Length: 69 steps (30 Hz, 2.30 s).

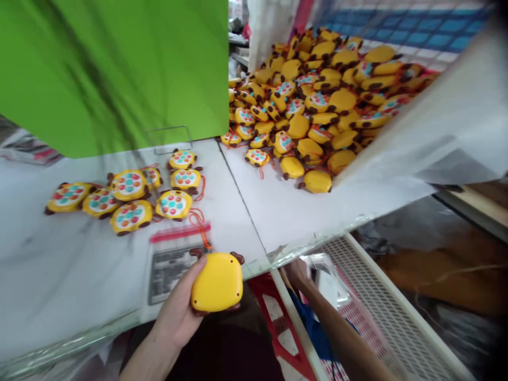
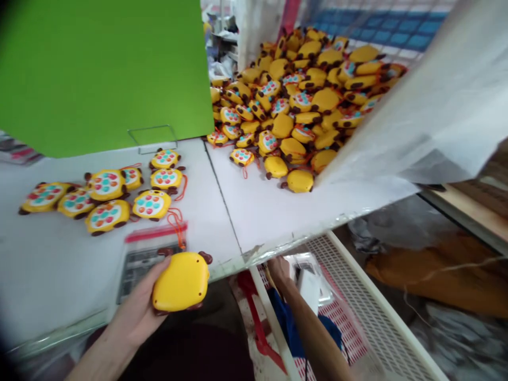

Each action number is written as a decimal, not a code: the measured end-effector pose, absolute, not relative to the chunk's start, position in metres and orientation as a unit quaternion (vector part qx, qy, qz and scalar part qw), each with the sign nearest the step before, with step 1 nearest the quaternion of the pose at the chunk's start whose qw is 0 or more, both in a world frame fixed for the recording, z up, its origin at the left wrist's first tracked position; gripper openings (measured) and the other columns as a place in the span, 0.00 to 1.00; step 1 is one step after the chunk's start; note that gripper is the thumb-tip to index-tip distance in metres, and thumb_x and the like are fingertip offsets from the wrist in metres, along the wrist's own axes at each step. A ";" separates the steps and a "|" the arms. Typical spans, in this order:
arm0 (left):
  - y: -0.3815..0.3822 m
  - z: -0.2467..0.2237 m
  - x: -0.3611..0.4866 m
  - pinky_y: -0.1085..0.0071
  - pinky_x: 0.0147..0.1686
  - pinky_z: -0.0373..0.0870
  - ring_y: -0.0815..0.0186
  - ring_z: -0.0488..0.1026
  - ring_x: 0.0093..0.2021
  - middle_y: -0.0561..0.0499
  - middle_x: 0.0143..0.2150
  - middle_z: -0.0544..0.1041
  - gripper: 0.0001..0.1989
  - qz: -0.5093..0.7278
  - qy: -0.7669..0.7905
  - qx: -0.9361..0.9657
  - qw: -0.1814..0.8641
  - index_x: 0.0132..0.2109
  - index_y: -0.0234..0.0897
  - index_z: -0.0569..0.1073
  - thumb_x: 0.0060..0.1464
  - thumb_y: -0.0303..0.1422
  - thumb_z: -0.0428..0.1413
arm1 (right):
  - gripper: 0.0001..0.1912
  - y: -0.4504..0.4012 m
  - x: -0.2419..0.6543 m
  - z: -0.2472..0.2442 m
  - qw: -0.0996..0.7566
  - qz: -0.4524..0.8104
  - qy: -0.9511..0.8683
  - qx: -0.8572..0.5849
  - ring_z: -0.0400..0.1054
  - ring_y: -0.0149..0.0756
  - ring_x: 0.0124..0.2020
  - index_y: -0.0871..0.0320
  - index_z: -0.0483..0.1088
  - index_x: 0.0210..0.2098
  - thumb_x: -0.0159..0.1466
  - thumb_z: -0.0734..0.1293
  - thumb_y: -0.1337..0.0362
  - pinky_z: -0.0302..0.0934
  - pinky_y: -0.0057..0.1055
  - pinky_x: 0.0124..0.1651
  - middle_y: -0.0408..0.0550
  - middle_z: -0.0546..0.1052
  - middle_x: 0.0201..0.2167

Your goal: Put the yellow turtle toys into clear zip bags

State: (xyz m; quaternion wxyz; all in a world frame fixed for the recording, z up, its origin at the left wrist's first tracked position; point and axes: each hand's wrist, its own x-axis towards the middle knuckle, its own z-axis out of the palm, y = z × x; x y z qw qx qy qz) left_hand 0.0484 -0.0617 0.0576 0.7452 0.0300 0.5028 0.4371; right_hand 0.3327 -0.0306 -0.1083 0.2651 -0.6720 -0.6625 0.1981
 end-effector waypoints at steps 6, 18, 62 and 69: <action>-0.052 0.058 0.048 0.60 0.28 0.76 0.56 0.76 0.34 0.42 0.39 0.78 0.12 0.471 0.495 0.055 0.728 0.43 0.33 0.71 0.54 0.35 0.54 | 0.15 -0.084 0.341 -0.037 0.305 0.217 -0.582 -0.722 0.71 0.37 0.26 0.59 0.67 0.38 0.63 0.58 0.54 0.65 0.27 0.28 0.49 0.76 0.28; -0.068 0.052 0.035 0.79 0.26 0.70 0.69 0.75 0.29 0.52 0.30 0.77 0.13 0.586 0.491 0.082 0.640 0.36 0.34 0.74 0.44 0.36 0.63 | 0.05 -0.047 0.130 0.043 0.450 0.331 -0.738 -0.379 0.61 0.39 0.49 0.56 0.63 0.35 0.62 0.59 0.71 0.59 0.40 0.50 0.51 0.69 0.45; -0.083 0.057 0.015 0.74 0.29 0.73 0.63 0.76 0.35 0.47 0.40 0.77 0.17 0.575 0.549 0.129 0.594 0.46 0.36 0.69 0.50 0.38 0.58 | 0.07 -0.053 0.174 0.017 0.477 0.325 -0.610 -0.543 0.70 0.35 0.34 0.57 0.64 0.36 0.64 0.58 0.61 0.65 0.30 0.36 0.51 0.74 0.40; -0.053 0.060 -0.053 0.72 0.25 0.75 0.66 0.76 0.26 0.50 0.31 0.78 0.07 0.645 0.583 0.029 0.492 0.40 0.34 0.72 0.54 0.31 0.52 | 0.15 -0.080 0.343 -0.060 0.315 0.106 -0.555 -0.763 0.73 0.49 0.26 0.54 0.69 0.31 0.52 0.61 0.51 0.65 0.38 0.26 0.52 0.77 0.25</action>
